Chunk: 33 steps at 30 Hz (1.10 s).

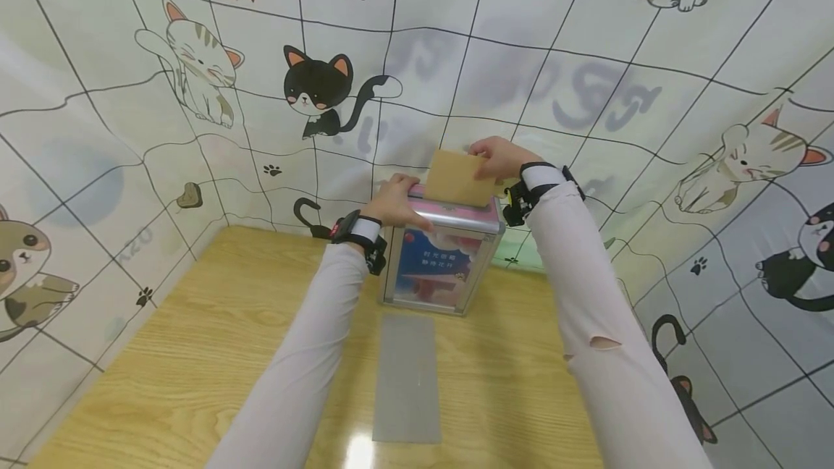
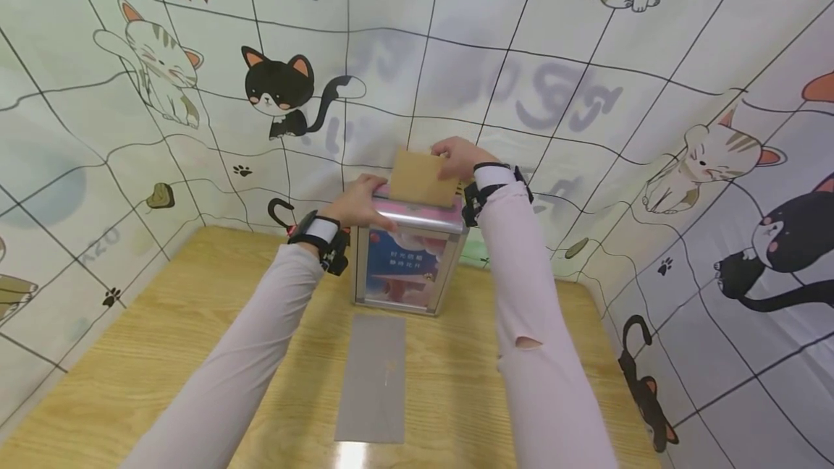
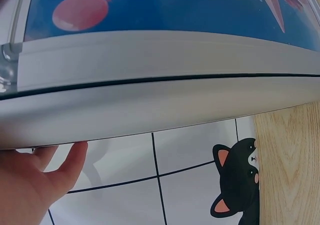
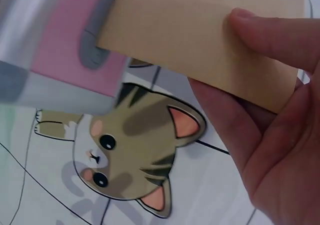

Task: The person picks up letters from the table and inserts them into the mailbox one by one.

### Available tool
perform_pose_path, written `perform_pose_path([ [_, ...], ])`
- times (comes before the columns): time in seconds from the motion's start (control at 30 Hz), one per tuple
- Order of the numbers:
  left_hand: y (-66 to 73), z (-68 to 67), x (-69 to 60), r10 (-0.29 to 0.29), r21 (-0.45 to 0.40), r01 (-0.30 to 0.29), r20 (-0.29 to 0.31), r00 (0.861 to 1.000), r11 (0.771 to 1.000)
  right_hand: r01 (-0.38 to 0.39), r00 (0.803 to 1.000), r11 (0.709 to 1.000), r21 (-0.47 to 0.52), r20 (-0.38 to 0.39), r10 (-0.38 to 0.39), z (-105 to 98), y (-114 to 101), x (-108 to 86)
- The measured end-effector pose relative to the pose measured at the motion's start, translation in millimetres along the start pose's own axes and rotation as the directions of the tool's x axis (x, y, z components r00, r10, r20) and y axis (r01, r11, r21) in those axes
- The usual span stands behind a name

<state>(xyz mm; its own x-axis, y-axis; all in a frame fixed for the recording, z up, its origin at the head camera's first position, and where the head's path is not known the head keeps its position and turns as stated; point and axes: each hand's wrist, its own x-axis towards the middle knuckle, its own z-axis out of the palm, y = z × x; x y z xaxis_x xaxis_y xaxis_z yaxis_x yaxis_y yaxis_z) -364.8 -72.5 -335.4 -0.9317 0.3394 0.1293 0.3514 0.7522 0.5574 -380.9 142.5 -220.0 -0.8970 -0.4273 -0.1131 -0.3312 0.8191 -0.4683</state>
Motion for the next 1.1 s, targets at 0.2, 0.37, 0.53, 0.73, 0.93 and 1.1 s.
perform_pose_path([
  [0.2, 0.1, 1.4, 1.1, 0.005, -0.008, -0.005, -0.005, 1.000, 1.000, 0.007, 1.000, 0.999, -0.033, 0.014, -0.007, 19, 9, 5.6],
  [0.37, 0.6, 1.0, 1.3, 0.007, -0.006, -0.007, -0.006, 1.000, 1.000, 0.030, 0.999, 0.997, -0.069, 0.012, -0.030, 25, 8, 3.6],
  [0.53, 1.5, -0.1, 0.7, 0.008, -0.003, -0.008, -0.009, 1.000, 1.000, 0.060, 0.998, 0.994, -0.096, 0.016, -0.058, 25, 9, 3.3],
  [0.73, 3.0, -0.7, -0.9, 0.005, -0.004, -0.005, -0.005, 1.000, 1.000, 0.016, 0.988, 0.987, -0.157, 0.154, 0.009, 20, 9, -0.8],
  [0.93, 2.8, -0.5, -1.2, 0.009, 0.004, -0.009, -0.008, 1.000, 1.000, -0.053, 0.984, 0.964, -0.260, 0.153, 0.096, 17, 6, -7.9],
  [1.1, 0.7, 0.2, -0.4, 0.008, 0.004, -0.008, -0.013, 1.000, 1.000, -0.054, 0.983, 0.971, -0.232, 0.158, 0.092, 18, 10, -8.3],
])
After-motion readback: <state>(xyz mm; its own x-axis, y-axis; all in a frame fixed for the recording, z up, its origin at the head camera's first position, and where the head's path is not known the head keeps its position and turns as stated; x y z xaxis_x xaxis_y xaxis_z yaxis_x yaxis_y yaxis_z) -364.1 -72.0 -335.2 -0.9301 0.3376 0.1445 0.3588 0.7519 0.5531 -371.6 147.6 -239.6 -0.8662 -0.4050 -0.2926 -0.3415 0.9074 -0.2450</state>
